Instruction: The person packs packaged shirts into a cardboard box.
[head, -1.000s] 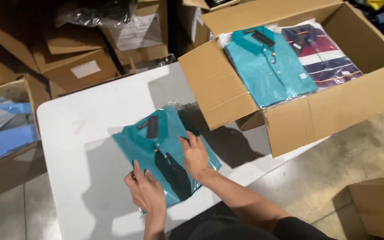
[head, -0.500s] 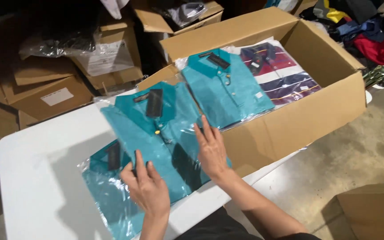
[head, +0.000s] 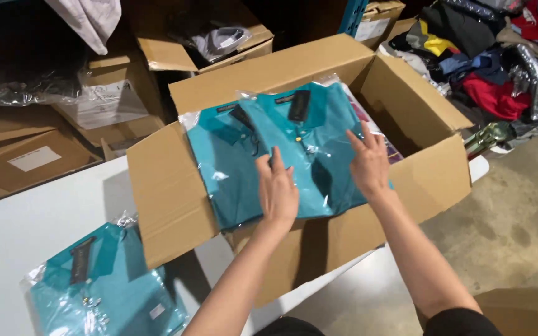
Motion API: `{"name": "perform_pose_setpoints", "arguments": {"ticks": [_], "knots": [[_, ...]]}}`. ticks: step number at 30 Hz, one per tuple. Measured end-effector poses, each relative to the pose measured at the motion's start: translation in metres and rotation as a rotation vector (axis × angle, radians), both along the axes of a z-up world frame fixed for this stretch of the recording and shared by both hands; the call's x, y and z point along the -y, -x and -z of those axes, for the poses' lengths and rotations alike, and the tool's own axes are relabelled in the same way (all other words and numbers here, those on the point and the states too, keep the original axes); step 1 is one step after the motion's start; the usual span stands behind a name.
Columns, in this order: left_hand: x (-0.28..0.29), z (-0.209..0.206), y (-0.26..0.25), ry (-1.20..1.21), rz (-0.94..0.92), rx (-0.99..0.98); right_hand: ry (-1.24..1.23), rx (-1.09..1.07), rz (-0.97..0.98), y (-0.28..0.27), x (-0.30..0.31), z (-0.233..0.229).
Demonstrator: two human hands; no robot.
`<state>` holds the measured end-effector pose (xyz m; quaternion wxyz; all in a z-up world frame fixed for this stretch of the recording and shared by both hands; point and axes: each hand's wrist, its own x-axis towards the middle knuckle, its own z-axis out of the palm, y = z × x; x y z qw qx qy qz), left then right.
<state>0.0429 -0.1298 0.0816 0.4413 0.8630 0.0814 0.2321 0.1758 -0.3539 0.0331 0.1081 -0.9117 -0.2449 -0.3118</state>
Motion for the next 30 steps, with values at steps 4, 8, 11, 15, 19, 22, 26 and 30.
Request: {"name": "perform_pose_setpoints", "arguments": {"ticks": [4, 8, 11, 15, 19, 22, 26, 30], "knots": [[0.038, -0.007, -0.047, 0.006, 0.041, -0.034, -0.008, -0.049, 0.056, -0.068, 0.051, 0.014], [0.048, 0.002, -0.085, -0.066, 0.129, -0.149, -0.033, -0.149, 0.118, -0.118, 0.075, 0.045], [0.049, 0.046, -0.103, -0.292, 0.157, -0.447, 0.100, -0.360, 0.202, -0.135, 0.076, 0.082], [0.042, 0.047, -0.080, -0.533, 0.305, -0.785, 0.361, -0.823, 0.324, -0.126, 0.051, 0.072], [0.041, 0.031, -0.072, -0.511, 0.305, -0.746, 0.412, -0.847, 0.341, -0.087, 0.008, 0.010], [0.041, 0.031, -0.069, -0.529, 0.276, -0.673, 0.300, -0.951, 0.384, -0.049, -0.031, -0.026], [0.042, 0.049, -0.061, -0.452, 0.274, -0.713, 0.431, -1.149, 0.290, -0.044, -0.038, 0.000], [0.035, 0.051, -0.063, -0.453, 0.205, -0.714, 0.363, -1.112, 0.226, -0.053, -0.026, -0.006]]}}
